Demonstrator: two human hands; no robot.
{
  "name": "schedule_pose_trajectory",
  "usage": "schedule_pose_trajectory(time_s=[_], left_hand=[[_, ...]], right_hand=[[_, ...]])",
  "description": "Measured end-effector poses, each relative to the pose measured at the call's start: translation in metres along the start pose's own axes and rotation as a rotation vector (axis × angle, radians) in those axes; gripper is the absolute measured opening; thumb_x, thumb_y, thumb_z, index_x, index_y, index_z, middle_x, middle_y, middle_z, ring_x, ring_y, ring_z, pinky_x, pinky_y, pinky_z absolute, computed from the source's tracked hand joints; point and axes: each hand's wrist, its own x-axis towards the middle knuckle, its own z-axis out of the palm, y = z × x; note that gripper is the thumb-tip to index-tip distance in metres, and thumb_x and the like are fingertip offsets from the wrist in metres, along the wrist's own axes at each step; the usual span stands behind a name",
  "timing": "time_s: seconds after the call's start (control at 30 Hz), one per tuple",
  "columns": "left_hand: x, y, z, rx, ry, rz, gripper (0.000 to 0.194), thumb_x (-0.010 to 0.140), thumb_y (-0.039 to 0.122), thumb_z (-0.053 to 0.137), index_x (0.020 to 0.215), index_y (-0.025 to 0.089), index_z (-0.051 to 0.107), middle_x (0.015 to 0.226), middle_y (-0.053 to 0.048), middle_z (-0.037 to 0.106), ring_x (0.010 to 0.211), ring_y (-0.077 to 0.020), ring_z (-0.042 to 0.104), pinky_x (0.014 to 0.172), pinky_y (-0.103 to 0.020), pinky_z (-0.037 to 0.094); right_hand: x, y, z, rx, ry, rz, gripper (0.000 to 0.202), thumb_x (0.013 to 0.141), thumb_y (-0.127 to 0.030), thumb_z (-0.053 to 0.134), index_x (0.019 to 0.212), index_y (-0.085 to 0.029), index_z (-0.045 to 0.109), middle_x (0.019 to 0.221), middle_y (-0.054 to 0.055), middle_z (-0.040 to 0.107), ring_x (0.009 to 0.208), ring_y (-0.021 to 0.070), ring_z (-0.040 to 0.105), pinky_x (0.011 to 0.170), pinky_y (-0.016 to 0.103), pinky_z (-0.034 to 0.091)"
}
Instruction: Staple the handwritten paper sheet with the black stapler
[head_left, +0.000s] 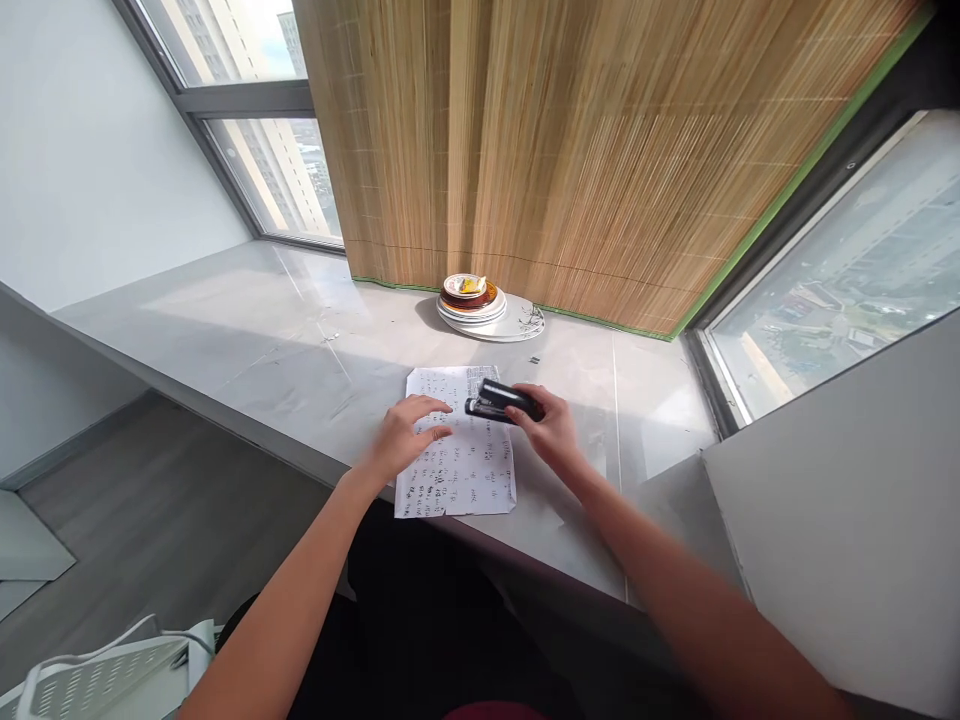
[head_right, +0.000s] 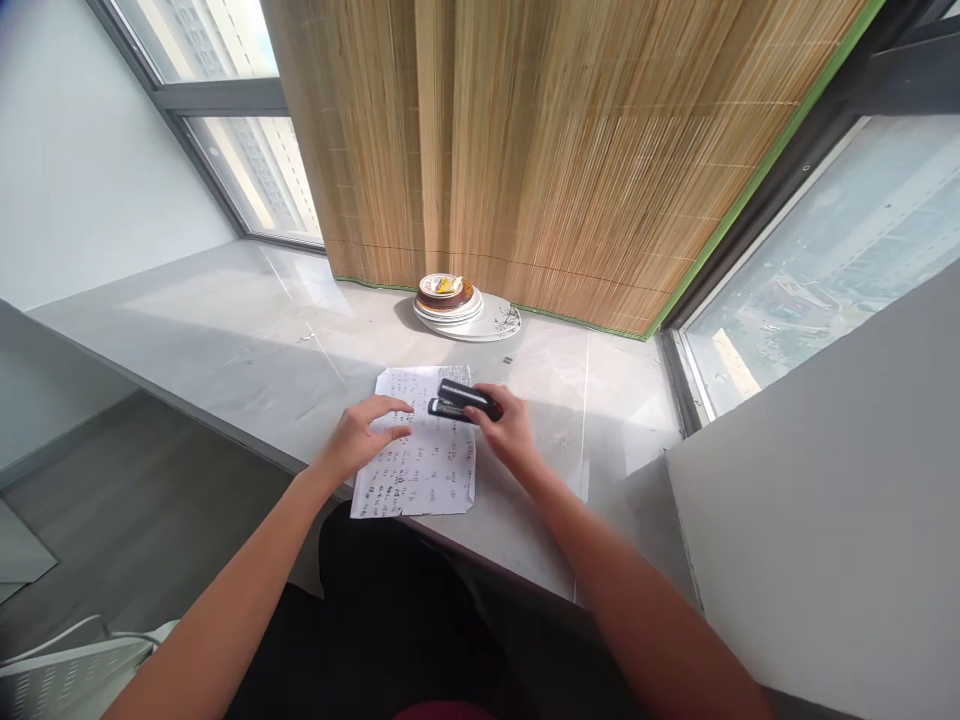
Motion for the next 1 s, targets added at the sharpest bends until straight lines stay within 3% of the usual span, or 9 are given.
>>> schedule_pose_trajectory(time_s=[0.07,0.13,0.27,0.37,0.43,0.67,0.83,1.0], left_hand=[[0.008,-0.001,0.007,0.123,-0.053,0.073,0.022,0.101,0.034,0.068,0.118,0.023,0.078,0.122,-0.008,0.078,0.12,-0.0289,0.07,0.111,-0.049,0.053],[0.018,-0.001,0.016,0.216,-0.151,0.153,0.024,0.103,0.03,0.066,0.123,0.023,0.076,0.132,-0.009,0.075,0.126,-0.0299,0.067,0.115,-0.051,0.05],[0.038,-0.005,0.035,0.283,-0.328,0.265,0.034,0.099,0.034,0.073,0.131,0.024,0.074,0.15,-0.012,0.064,0.142,-0.0352,0.057,0.123,-0.057,0.04],[0.049,-0.012,0.046,0.256,-0.378,0.276,0.047,0.093,0.039,0.079,0.138,0.028,0.072,0.156,-0.011,0.061,0.148,-0.0375,0.051,0.128,-0.059,0.031],[0.054,-0.017,0.05,0.222,-0.383,0.262,0.054,0.089,0.04,0.082,0.141,0.031,0.071,0.157,-0.009,0.061,0.149,-0.0369,0.051,0.129,-0.057,0.029],[0.059,-0.031,0.049,0.108,-0.392,0.26,0.06,0.086,0.044,0.085,0.144,0.037,0.069,0.162,-0.004,0.058,0.15,-0.0352,0.051,0.13,-0.055,0.029],[0.056,-0.032,0.047,0.108,-0.382,0.226,0.057,0.09,0.044,0.082,0.143,0.027,0.069,0.161,-0.01,0.057,0.151,-0.0364,0.05,0.129,-0.055,0.032],[0.053,-0.033,0.051,0.07,-0.375,0.243,0.053,0.092,0.042,0.08,0.144,0.034,0.069,0.163,-0.005,0.057,0.153,-0.0341,0.049,0.132,-0.054,0.027]], right_hand=[[0.011,0.016,-0.018,-0.106,0.121,0.073,0.034,0.086,-0.041,0.077,0.113,-0.02,0.079,0.105,0.011,0.078,0.093,0.0284,0.072,0.086,0.046,0.058],[0.022,0.032,-0.039,-0.205,0.144,0.111,0.035,0.084,-0.042,0.075,0.111,-0.019,0.08,0.1,0.011,0.079,0.092,0.029,0.071,0.087,0.048,0.058],[0.034,0.049,-0.065,-0.294,-0.003,0.109,0.038,0.082,-0.044,0.075,0.11,-0.02,0.081,0.095,0.009,0.078,0.09,0.029,0.071,0.088,0.048,0.057],[0.033,0.049,-0.063,-0.243,-0.146,0.051,0.036,0.086,-0.043,0.073,0.114,-0.021,0.08,0.101,0.008,0.078,0.092,0.028,0.072,0.089,0.046,0.057],[0.03,0.046,-0.057,-0.253,-0.174,-0.011,0.032,0.09,-0.04,0.071,0.116,-0.023,0.079,0.104,0.008,0.078,0.095,0.0284,0.071,0.09,0.046,0.057],[0.031,0.033,-0.043,-0.373,-0.156,-0.156,0.028,0.096,-0.023,0.061,0.121,-0.027,0.075,0.109,0.007,0.076,0.105,0.0313,0.064,0.094,0.05,0.055],[0.03,0.036,-0.043,-0.396,-0.13,-0.165,0.039,0.098,-0.02,0.058,0.131,-0.031,0.074,0.115,0.007,0.075,0.107,0.0312,0.061,0.096,0.052,0.051],[0.028,0.034,-0.046,-0.544,-0.127,-0.212,0.045,0.102,-0.02,0.053,0.139,-0.038,0.073,0.116,0.006,0.075,0.105,0.0308,0.061,0.1,0.055,0.042]])
